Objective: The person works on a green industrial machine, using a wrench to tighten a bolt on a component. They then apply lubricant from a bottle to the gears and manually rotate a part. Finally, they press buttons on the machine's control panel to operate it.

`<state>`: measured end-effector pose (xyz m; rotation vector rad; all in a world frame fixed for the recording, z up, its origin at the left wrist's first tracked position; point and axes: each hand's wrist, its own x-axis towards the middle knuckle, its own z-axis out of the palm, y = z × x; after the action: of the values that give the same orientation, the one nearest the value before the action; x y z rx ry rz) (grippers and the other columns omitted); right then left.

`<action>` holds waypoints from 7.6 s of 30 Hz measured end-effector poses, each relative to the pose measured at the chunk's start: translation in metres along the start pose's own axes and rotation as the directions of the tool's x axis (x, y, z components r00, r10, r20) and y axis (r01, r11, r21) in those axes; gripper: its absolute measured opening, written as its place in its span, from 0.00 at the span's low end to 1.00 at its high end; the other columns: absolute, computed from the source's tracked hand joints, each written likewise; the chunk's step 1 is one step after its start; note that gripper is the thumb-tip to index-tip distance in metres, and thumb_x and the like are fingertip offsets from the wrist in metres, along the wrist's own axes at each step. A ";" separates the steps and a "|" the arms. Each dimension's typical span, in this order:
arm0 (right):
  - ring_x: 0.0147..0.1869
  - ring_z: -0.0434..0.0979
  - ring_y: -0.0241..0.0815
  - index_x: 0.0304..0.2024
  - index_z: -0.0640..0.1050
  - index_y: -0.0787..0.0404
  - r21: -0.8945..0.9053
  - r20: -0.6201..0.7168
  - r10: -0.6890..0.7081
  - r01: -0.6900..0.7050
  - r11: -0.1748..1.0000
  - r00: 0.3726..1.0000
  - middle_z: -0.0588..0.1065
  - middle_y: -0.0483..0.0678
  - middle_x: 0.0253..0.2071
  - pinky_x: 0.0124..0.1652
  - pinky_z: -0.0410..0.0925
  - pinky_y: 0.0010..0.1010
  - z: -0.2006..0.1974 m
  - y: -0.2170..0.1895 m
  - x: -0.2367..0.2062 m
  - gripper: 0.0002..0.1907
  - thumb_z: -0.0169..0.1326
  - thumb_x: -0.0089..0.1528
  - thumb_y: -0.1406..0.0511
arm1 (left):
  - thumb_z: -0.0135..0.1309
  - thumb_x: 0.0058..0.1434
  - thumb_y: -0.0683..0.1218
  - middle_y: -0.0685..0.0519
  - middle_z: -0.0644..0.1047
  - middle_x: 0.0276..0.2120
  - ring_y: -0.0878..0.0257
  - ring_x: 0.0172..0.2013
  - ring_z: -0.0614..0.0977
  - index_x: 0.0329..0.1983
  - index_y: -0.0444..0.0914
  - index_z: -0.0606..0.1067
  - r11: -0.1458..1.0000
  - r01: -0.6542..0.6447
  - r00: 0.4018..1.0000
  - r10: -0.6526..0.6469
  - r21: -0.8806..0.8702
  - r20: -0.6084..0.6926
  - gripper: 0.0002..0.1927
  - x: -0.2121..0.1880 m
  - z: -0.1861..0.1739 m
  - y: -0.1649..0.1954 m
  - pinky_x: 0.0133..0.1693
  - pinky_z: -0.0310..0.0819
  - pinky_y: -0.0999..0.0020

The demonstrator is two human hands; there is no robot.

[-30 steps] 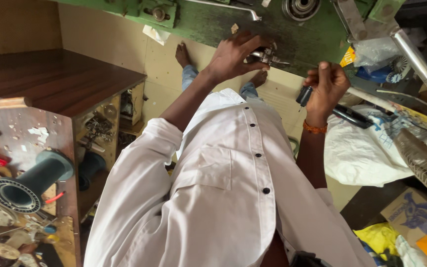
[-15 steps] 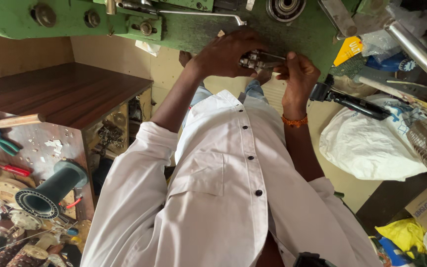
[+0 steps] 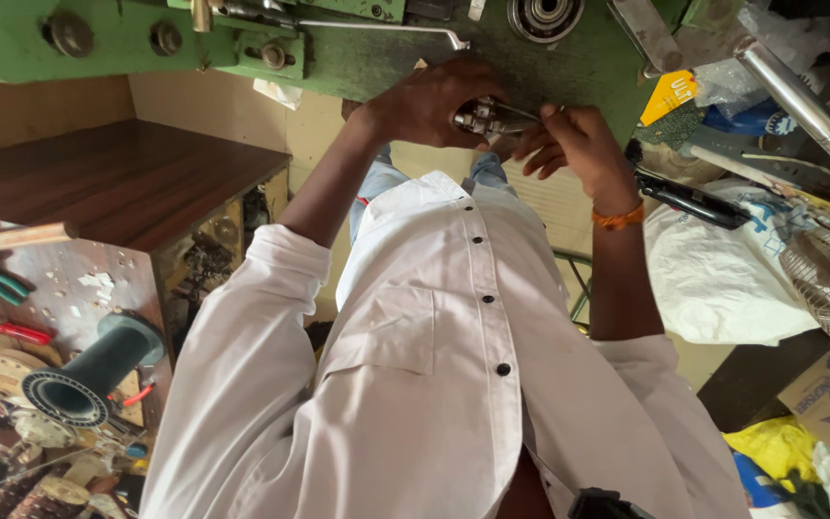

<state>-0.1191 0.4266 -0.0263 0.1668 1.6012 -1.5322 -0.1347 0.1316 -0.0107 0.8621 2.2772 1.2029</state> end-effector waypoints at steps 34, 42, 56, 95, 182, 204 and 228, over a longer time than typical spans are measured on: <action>0.32 0.79 0.35 0.61 0.80 0.65 -0.565 -0.193 -0.521 0.340 0.752 0.831 0.79 0.53 0.40 0.31 0.69 0.26 -0.013 -0.021 0.000 0.14 0.49 0.75 0.72 | 0.69 0.55 0.57 0.51 0.71 0.60 0.50 0.60 0.73 0.66 0.46 0.70 0.997 0.057 0.952 -0.041 0.044 -0.304 0.37 -0.001 0.024 0.011 0.57 0.74 0.54; 0.27 0.72 0.31 0.61 0.74 0.66 -0.622 -0.440 -0.663 0.327 0.711 0.605 0.76 0.49 0.32 0.28 0.64 0.24 -0.001 -0.009 0.008 0.15 0.52 0.72 0.70 | 0.67 0.66 0.53 0.51 0.70 0.60 0.50 0.59 0.75 0.64 0.44 0.70 0.949 0.087 0.933 0.029 0.304 -0.358 0.28 -0.010 0.026 0.022 0.44 0.80 0.55; 0.72 0.66 0.55 0.61 0.74 0.65 -0.716 -0.054 -0.897 0.610 0.341 0.439 0.66 0.55 0.67 0.67 0.67 0.47 0.037 -0.016 -0.014 0.21 0.65 0.69 0.66 | 0.62 0.65 0.46 0.52 0.69 0.54 0.45 0.55 0.80 0.61 0.52 0.68 0.964 0.250 0.809 -0.154 0.094 -0.568 0.24 0.007 0.057 0.053 0.42 0.83 0.55; 0.33 0.79 0.34 0.49 0.79 0.73 -0.237 -0.454 -0.625 0.591 0.771 0.635 0.82 0.54 0.44 0.34 0.73 0.24 0.067 -0.048 -0.041 0.05 0.57 0.72 0.74 | 0.66 0.64 0.46 0.52 0.77 0.53 0.56 0.43 0.85 0.57 0.42 0.74 0.997 0.061 0.770 -0.076 -0.044 -0.634 0.20 -0.029 -0.012 0.101 0.44 0.83 0.62; 0.32 0.80 0.33 0.46 0.78 0.68 0.034 -0.355 -0.468 0.511 0.859 0.809 0.81 0.49 0.39 0.35 0.75 0.24 0.065 -0.018 -0.003 0.11 0.49 0.73 0.65 | 0.61 0.67 0.43 0.50 0.81 0.44 0.56 0.40 0.84 0.47 0.36 0.78 0.988 0.116 0.841 -0.151 -0.100 -0.519 0.08 -0.035 -0.004 0.107 0.41 0.81 0.62; 0.45 0.77 0.30 0.59 0.79 0.65 -0.363 -0.151 -0.719 0.639 0.679 0.678 0.80 0.46 0.53 0.44 0.72 0.23 0.004 -0.022 0.027 0.11 0.49 0.78 0.67 | 0.57 0.67 0.45 0.51 0.73 0.63 0.53 0.56 0.76 0.39 0.39 0.74 0.992 -0.030 0.950 0.067 0.125 -0.305 0.06 -0.051 0.026 0.066 0.56 0.74 0.55; 0.37 0.73 0.31 0.49 0.81 0.66 -0.398 0.118 -0.270 0.295 0.869 0.956 0.79 0.45 0.40 0.35 0.65 0.23 -0.021 -0.049 0.078 0.08 0.59 0.68 0.70 | 0.53 0.72 0.50 0.50 0.77 0.42 0.49 0.47 0.79 0.45 0.39 0.70 0.982 0.189 0.859 -0.155 0.021 -0.488 0.10 -0.088 0.029 0.050 0.47 0.72 0.51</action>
<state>-0.2072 0.3974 -0.0441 -0.3608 1.9254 -1.3535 -0.0373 0.1088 0.0226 0.3852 2.7333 1.3836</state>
